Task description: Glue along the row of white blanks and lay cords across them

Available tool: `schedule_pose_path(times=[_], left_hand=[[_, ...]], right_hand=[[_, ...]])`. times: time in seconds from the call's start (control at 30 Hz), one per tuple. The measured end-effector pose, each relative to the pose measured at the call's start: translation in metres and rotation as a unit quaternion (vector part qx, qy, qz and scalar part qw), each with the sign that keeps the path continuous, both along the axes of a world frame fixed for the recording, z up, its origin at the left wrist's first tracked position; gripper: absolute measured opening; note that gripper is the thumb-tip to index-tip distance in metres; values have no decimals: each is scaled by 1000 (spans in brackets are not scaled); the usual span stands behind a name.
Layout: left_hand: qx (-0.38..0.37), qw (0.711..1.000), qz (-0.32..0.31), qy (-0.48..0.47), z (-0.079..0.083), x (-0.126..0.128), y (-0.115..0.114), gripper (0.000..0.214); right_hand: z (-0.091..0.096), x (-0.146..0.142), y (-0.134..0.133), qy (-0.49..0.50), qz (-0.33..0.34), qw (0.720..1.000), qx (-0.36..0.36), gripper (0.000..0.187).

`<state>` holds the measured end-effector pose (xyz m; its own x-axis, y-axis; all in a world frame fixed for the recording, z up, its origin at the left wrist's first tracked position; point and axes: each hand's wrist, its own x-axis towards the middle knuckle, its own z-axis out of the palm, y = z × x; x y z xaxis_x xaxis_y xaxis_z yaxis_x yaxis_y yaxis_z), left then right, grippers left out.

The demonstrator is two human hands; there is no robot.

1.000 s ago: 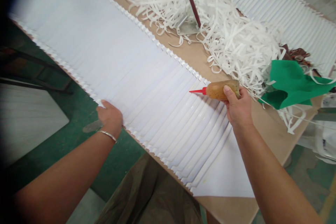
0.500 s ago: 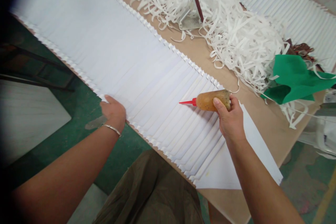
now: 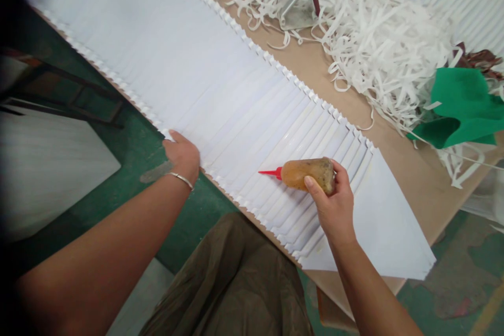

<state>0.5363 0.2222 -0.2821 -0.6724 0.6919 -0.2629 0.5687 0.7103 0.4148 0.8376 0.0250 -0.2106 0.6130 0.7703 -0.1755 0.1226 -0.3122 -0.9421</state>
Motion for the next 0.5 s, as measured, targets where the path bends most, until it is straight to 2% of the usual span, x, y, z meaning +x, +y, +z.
schedule_pose_path(times=[0.17,0.33,0.4,0.5], left_hand=[[18,1000,15,6,-4,-1,-2,55],[30,999,25,10,-7,-3,-2,53],[27,999,26,11,-7,-3,-1,53],[25,999,26,11,-7,-3,-1,52]], right_hand=[[12,-27,-19,-9,42,999,-32,69],[14,-43,-33,-46,89,994,-32,74],[16,-44,-36,-71,115,991,-6,79],[23,-37,-35,-92,170,978,81,86]])
